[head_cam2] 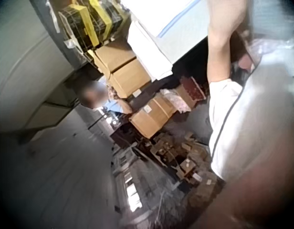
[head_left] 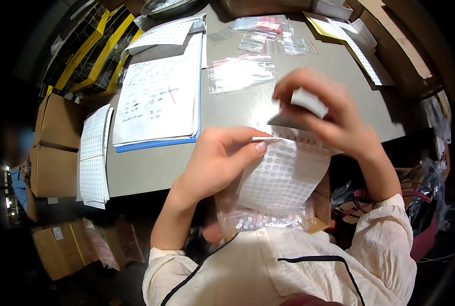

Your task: The person repeatedly picks small white circular items from a sheet and places them into small clear plastic bags. They fold the top of each bag after filling it and set it aside on the table. The process is repeated continuously with multiple bags.

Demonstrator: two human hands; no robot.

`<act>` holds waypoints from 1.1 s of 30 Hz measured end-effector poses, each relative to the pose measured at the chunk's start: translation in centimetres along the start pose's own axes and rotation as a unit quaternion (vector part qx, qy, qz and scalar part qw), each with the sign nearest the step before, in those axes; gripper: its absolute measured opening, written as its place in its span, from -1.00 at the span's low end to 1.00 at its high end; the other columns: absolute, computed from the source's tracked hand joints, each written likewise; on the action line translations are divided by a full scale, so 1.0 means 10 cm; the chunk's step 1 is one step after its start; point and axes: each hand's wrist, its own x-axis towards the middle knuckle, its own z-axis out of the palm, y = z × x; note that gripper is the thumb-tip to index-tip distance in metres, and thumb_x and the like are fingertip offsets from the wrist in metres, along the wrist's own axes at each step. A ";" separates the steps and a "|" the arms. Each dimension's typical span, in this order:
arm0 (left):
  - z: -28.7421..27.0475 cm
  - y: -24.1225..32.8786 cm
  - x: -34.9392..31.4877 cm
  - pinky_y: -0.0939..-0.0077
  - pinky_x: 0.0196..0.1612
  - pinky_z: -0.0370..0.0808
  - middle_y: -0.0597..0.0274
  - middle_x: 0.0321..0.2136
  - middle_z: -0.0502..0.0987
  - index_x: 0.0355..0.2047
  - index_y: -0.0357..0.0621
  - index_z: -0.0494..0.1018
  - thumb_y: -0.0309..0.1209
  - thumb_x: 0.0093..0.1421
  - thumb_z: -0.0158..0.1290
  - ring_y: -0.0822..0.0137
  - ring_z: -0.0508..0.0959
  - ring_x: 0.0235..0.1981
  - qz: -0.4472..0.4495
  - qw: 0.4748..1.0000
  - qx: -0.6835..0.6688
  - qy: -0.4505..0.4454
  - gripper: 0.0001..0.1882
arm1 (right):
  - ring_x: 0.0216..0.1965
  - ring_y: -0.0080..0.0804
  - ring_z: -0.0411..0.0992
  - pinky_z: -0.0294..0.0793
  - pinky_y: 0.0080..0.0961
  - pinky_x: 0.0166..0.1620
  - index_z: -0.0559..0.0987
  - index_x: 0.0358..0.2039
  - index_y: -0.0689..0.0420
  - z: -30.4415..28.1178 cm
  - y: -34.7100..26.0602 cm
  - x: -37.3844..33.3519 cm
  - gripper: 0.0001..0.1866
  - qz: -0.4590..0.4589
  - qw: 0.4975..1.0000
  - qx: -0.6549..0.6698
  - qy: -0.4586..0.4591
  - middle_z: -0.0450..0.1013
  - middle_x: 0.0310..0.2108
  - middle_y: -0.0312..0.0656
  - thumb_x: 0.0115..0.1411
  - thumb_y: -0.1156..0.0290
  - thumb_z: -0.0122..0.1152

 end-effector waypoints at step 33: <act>-0.02 -0.19 0.00 0.55 -0.22 0.55 0.14 -0.31 0.69 -0.07 -0.34 0.67 -0.56 0.31 0.13 0.44 0.63 -0.32 0.120 0.984 0.125 0.037 -0.77 | -0.38 -0.06 0.55 0.53 -0.19 -0.21 0.60 -0.32 0.30 -0.10 0.73 0.47 -0.77 0.145 0.959 -0.231 -0.082 0.58 -0.41 0.03 0.18 0.36 0.36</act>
